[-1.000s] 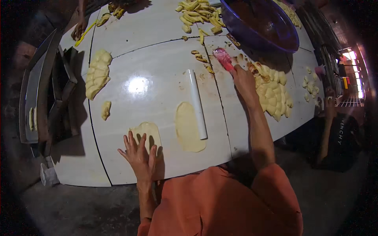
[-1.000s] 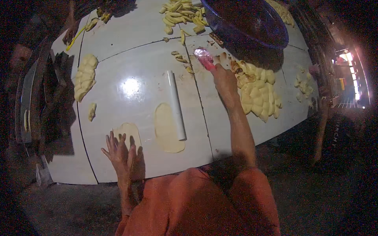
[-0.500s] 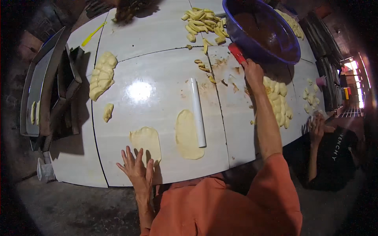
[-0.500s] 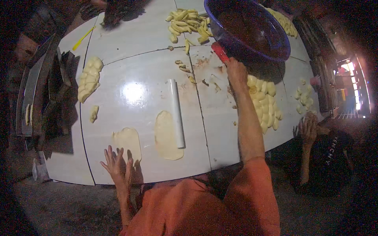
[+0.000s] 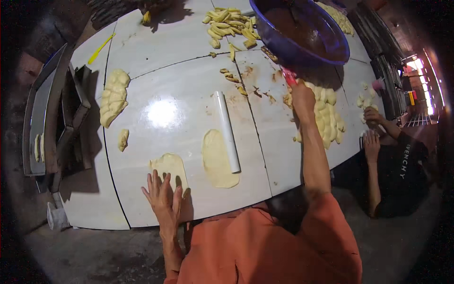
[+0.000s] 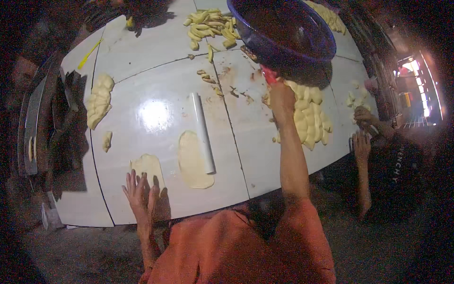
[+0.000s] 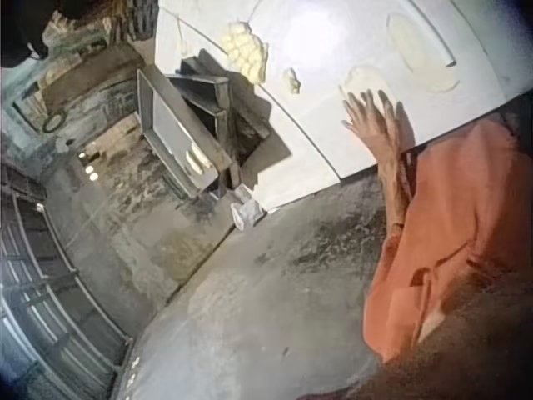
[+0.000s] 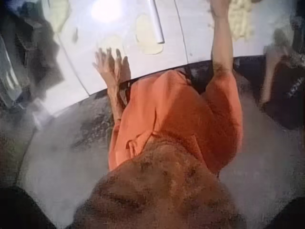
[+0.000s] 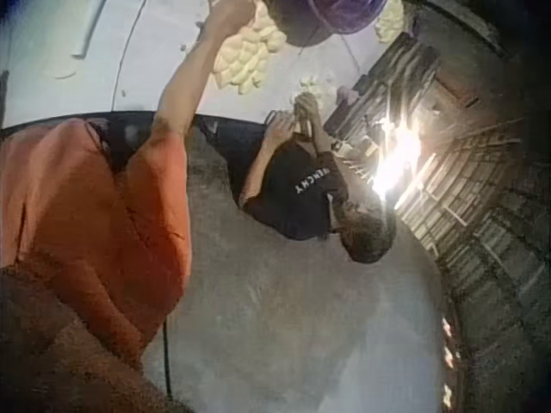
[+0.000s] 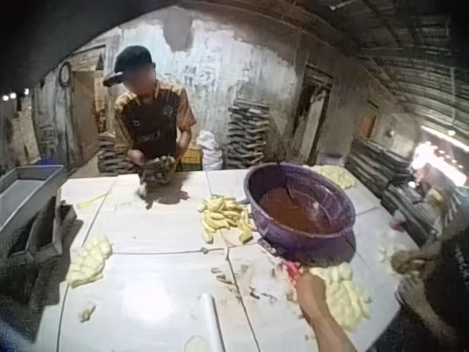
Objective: The person flattens dough portions with a rolling pin, spreads chocolate filling using a spatula, adds banana slices, rolls the dough over the filling by hand, and places the finished rolls onto a baking tray.
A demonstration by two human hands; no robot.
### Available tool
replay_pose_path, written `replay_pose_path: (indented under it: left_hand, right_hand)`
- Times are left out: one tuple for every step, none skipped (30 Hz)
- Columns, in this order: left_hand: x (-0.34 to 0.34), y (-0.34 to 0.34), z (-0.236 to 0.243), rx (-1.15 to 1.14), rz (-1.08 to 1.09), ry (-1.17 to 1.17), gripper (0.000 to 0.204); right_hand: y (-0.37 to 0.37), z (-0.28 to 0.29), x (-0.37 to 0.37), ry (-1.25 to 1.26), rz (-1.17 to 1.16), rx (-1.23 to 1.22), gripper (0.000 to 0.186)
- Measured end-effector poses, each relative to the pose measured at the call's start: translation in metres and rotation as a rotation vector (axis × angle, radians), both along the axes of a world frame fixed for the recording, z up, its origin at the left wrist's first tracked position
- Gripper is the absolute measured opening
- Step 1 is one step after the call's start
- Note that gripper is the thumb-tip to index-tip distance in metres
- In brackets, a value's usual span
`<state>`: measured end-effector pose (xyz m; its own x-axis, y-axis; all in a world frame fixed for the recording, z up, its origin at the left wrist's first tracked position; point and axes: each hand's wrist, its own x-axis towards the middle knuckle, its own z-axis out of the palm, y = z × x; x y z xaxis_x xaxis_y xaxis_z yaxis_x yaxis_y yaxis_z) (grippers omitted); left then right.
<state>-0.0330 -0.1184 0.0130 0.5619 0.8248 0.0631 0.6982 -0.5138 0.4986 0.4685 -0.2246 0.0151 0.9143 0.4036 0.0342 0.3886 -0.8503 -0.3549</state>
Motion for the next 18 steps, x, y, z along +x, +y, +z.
replay_pose_path:
  left_hand:
    - [-0.003,0.001,0.0,-0.036,-0.007,-0.055,0.045]
    - [-0.006,0.001,-0.001,-0.072,-0.014,-0.112,0.045]
    - [-0.006,0.0,0.001,-0.065,-0.01,-0.122,0.042]
    - [-0.016,-0.004,-0.001,-0.06,0.004,-0.116,0.042]
    - [-0.025,-0.004,-0.008,-0.025,0.04,-0.12,0.041]
    - [-0.035,-0.005,-0.013,0.009,0.075,-0.128,0.039]
    - [-0.044,-0.006,-0.015,0.031,0.103,-0.117,0.038]
    - [-0.05,-0.008,-0.015,0.016,0.151,-0.125,0.039]
    - [-0.056,-0.008,-0.015,0.053,0.168,-0.119,0.04]
    - [-0.064,-0.008,-0.017,0.09,0.186,-0.112,0.042]
    - [-0.071,-0.009,-0.021,0.088,0.191,-0.113,0.042]
    - [-0.08,-0.011,-0.028,0.117,0.238,-0.108,0.045]
    - [-0.086,-0.014,-0.035,0.146,0.284,-0.103,0.049]
    - [-0.088,-0.018,-0.042,0.142,0.287,-0.097,0.049]
    - [-0.09,-0.024,-0.049,0.163,0.31,-0.094,0.053]
    - [-0.093,-0.028,-0.052,0.182,0.331,-0.089,0.058]
    - [-0.091,-0.028,-0.052,0.206,0.306,-0.016,0.06]
    - [-0.088,-0.026,-0.053,0.201,0.301,-0.016,0.06]
  right_hand:
    - [0.006,0.005,-0.011,-0.03,0.098,-0.11,0.032]
    - [0.007,0.007,-0.019,-0.061,0.196,-0.22,0.031]
    - [-0.01,-0.017,-0.017,-0.188,0.208,-0.174,0.031]
    - [-0.01,-0.017,-0.037,-0.184,0.223,-0.168,0.031]
    - [-0.012,-0.011,-0.062,-0.114,0.228,-0.199,0.033]
    - [-0.014,-0.006,-0.077,-0.048,0.232,-0.231,0.035]
    - [-0.018,-0.006,-0.077,-0.05,0.233,-0.233,0.035]
    - [-0.025,-0.006,-0.077,-0.035,0.191,-0.147,0.035]
    - [-0.031,-0.007,-0.075,-0.022,0.149,-0.061,0.036]
    - [-0.04,-0.01,-0.075,-0.021,0.15,-0.064,0.036]
    - [-0.049,-0.014,-0.074,-0.036,0.065,-0.09,0.038]
    - [-0.054,-0.016,-0.076,-0.049,-0.02,-0.118,0.04]
    - [-0.05,-0.02,-0.081,-0.084,-0.042,-0.134,0.041]
    - [-0.043,-0.02,-0.085,-0.079,-0.039,-0.138,0.041]
    - [-0.033,-0.017,-0.087,-0.063,-0.022,-0.134,0.041]
    - [-0.022,-0.015,-0.091,-0.046,-0.006,-0.132,0.042]
    - [-0.01,-0.014,-0.092,-0.074,0.015,-0.174,0.042]
    - [-0.005,-0.013,-0.091,-0.074,0.011,-0.179,0.042]
